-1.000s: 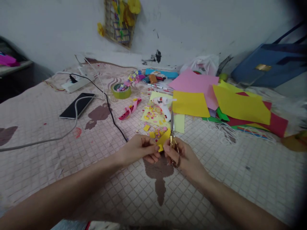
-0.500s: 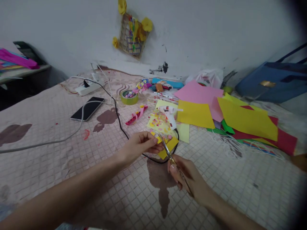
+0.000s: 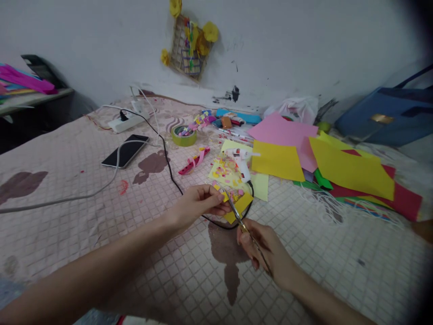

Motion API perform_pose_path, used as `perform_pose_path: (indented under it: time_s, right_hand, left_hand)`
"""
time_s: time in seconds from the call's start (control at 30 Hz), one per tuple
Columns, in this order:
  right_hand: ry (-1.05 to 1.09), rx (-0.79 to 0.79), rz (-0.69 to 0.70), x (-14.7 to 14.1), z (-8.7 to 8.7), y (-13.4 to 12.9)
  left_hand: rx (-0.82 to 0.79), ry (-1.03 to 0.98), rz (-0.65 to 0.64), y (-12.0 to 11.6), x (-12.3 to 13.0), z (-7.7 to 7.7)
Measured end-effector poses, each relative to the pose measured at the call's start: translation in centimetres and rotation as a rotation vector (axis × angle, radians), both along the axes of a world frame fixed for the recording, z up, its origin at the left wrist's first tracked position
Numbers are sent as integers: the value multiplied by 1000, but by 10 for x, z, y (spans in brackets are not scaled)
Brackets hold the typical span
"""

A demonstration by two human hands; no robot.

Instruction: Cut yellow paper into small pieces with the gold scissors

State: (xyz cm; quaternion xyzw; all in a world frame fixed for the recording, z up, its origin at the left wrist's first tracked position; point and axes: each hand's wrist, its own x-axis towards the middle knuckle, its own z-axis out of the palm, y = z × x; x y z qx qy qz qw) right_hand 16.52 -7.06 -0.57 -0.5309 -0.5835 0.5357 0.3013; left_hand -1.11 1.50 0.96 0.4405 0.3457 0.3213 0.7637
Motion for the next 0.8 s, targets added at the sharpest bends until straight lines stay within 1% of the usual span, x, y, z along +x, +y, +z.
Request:
perform_pose_path:
  time_s: [0.37, 0.63, 0.8]
  right_hand:
    - [40, -55, -1, 0, 0, 0]
    - [9, -27, 2, 0, 1, -1]
    - [8, -40, -13, -1, 0, -1]
  left_hand:
    - [17, 22, -19, 1, -1, -1]
    - [11, 26, -30, 2, -2, 1]
    - [5, 39, -34, 2, -3, 3]
